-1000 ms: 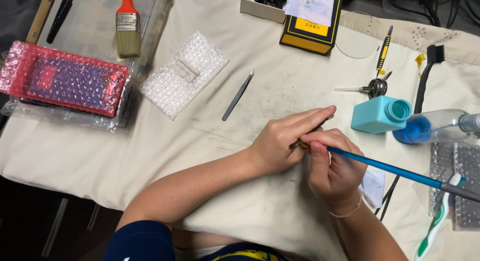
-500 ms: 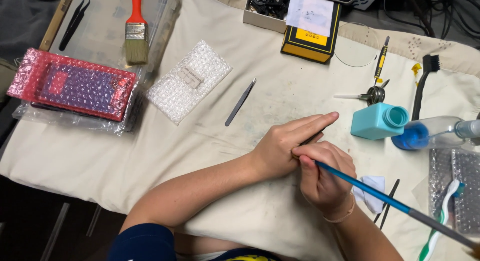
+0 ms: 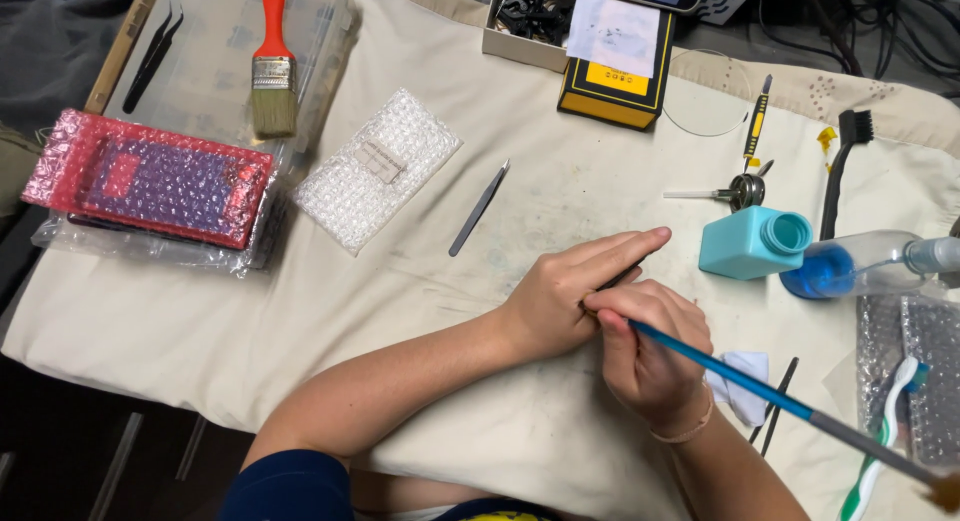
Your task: Applying liquid adhesive or cleaner to the frame of a mobile phone screen using a small brush.
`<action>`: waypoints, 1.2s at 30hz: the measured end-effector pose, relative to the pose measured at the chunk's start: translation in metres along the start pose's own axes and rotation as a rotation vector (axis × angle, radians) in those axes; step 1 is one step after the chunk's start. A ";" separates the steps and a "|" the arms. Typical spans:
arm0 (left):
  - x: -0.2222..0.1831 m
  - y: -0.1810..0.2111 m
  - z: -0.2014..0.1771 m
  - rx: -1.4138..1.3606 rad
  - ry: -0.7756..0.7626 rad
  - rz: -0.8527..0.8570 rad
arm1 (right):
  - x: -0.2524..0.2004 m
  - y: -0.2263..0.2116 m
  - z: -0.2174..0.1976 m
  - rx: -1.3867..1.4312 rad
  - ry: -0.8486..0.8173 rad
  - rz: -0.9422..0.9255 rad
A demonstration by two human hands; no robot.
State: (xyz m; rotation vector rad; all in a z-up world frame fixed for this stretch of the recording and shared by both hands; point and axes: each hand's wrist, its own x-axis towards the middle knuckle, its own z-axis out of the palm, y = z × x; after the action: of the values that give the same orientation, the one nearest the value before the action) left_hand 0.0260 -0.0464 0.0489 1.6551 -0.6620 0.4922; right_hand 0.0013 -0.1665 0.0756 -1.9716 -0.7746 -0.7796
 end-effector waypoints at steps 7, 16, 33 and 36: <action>-0.001 -0.008 0.004 -0.048 0.001 0.006 | -0.004 0.018 -0.004 -0.076 0.060 0.028; -0.006 -0.014 0.005 -0.044 -0.022 0.005 | -0.006 0.023 -0.005 -0.091 0.078 0.013; -0.004 -0.012 0.004 -0.043 -0.012 0.003 | -0.003 0.041 -0.010 -0.044 0.139 0.067; -0.005 -0.008 0.004 -0.053 0.012 0.009 | -0.006 0.038 -0.007 0.000 0.155 0.105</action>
State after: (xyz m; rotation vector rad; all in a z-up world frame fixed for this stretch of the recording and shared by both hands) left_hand 0.0273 -0.0486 0.0393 1.5992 -0.6685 0.4867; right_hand 0.0246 -0.1906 0.0554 -1.9102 -0.5754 -0.8579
